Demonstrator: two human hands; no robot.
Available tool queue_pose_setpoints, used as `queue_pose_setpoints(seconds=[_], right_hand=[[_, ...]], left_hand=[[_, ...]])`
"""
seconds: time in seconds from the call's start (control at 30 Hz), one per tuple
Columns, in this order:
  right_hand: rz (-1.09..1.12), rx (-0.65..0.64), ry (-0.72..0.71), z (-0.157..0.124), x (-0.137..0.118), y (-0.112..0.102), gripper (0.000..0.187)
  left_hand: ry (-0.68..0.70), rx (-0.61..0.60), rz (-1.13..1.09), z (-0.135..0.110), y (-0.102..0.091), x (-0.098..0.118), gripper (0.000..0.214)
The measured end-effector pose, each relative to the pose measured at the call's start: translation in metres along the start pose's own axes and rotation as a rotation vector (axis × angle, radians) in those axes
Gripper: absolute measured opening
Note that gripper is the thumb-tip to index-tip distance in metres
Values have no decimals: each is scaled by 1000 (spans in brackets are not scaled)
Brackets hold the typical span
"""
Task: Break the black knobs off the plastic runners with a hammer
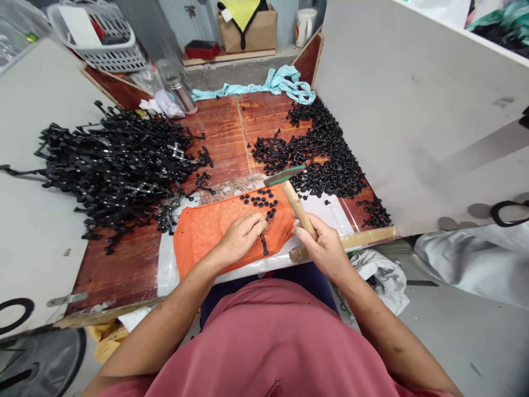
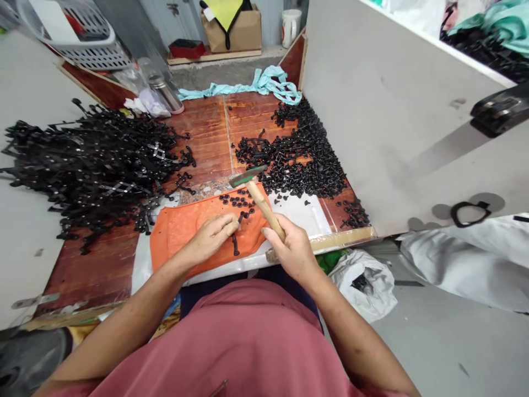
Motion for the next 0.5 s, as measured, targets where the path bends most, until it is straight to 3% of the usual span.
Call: queue_pose_setpoints(seconds=[0.13,0.23,0.3,0.5], right_hand=[[286,-110,-4,20,-3,23,41],[333,-92,8,18,-1,29,38],[312,-58,22,10,2,30,32],[192,-96,73,0,11,53,19]], left_hand=[[27,32,-106,-3,8,12,21],[-37,224,-227,-10,-6,-1,15],[-103,336,-243,-16,-14,-12,31],[-125,273,-277,-16,8,-19,31]])
Point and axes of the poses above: each hand's wrist, its own z-axis towards the middle knuckle, its own y-axis out of the palm, x = y × z, the point moved 9 cm from there along z, towards the middle knuckle, and after that the axes turned 14 degrees about -x, right-handed, at the moved point
